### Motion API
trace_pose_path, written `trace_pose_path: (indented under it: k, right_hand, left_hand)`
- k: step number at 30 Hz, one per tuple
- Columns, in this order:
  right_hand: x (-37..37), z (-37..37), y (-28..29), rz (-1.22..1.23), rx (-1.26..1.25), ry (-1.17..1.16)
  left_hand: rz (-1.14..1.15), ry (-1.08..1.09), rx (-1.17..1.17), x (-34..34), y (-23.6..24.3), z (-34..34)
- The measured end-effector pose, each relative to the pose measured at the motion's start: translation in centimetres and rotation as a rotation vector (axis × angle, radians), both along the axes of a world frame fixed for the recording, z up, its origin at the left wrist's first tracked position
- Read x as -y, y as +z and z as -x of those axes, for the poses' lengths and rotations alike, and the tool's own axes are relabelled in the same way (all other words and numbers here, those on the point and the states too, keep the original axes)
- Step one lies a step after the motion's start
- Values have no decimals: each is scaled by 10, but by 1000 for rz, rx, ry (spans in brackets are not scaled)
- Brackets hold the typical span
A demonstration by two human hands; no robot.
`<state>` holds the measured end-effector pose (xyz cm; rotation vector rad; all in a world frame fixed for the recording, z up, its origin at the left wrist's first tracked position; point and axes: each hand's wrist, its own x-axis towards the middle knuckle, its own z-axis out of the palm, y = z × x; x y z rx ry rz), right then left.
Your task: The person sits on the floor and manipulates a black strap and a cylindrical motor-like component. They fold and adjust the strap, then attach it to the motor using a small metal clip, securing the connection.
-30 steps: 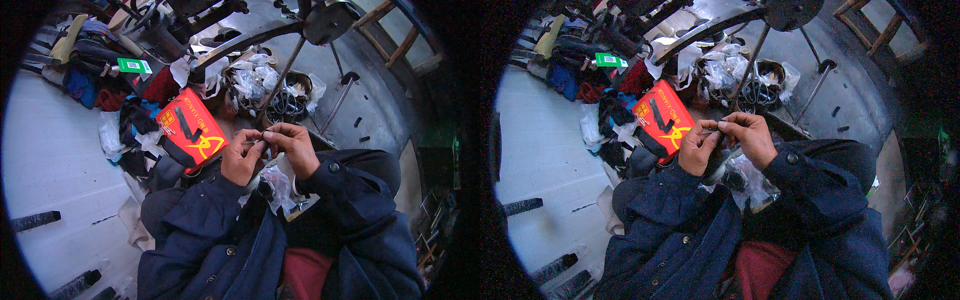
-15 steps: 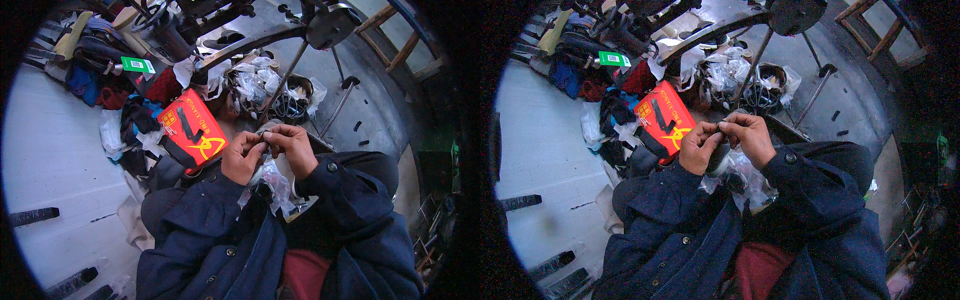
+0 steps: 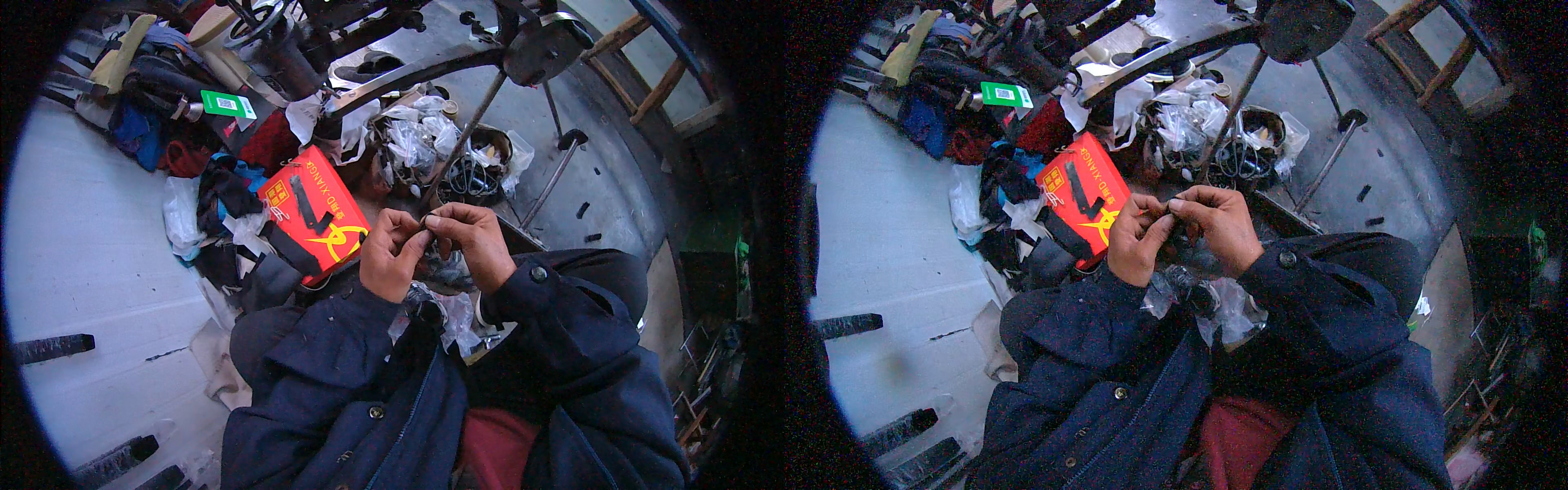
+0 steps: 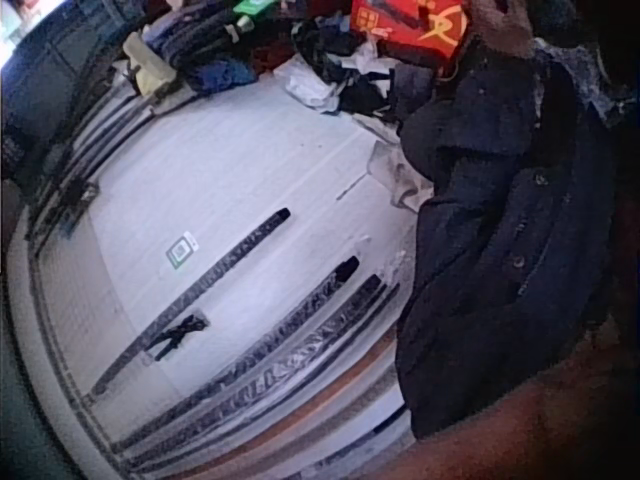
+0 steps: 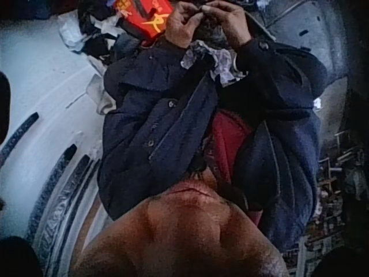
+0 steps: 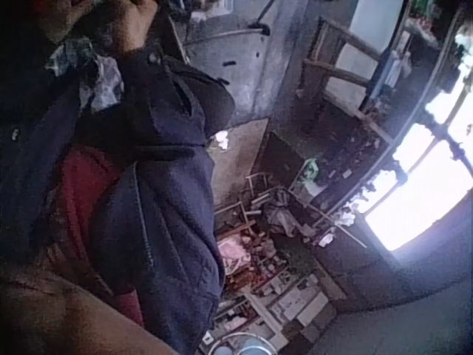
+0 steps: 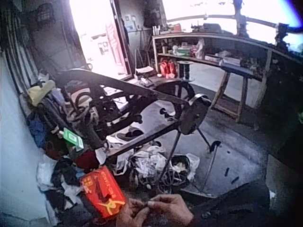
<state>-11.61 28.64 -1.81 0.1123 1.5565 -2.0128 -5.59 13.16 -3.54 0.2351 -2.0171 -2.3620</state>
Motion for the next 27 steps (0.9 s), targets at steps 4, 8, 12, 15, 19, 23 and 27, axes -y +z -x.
trace_pose_path:
  k: [4,8,12,15,19,23,27]
  right_hand:
    - [1,0,3,30,26,-9]
    - [2,0,3,27,21,-2]
    - [2,0,0,51,20,-1]
    - [2,-1,-2,24,1,4]
    - [2,-1,-5,28,-11,5]
    - [2,-1,-7,18,-19,10]
    - [3,-1,-7,21,-19,28]
  left_hand:
    - [-95,-33,32,4,2,1]
    - [-50,-97,74,8,2,2]
    - [-37,-90,68,6,1,2]
    - [-28,-91,114,7,3,2]
    - [-23,-112,168,10,5,2]
    - [-162,-100,220,11,1,4]
    - [-140,-82,249,14,-2,2]
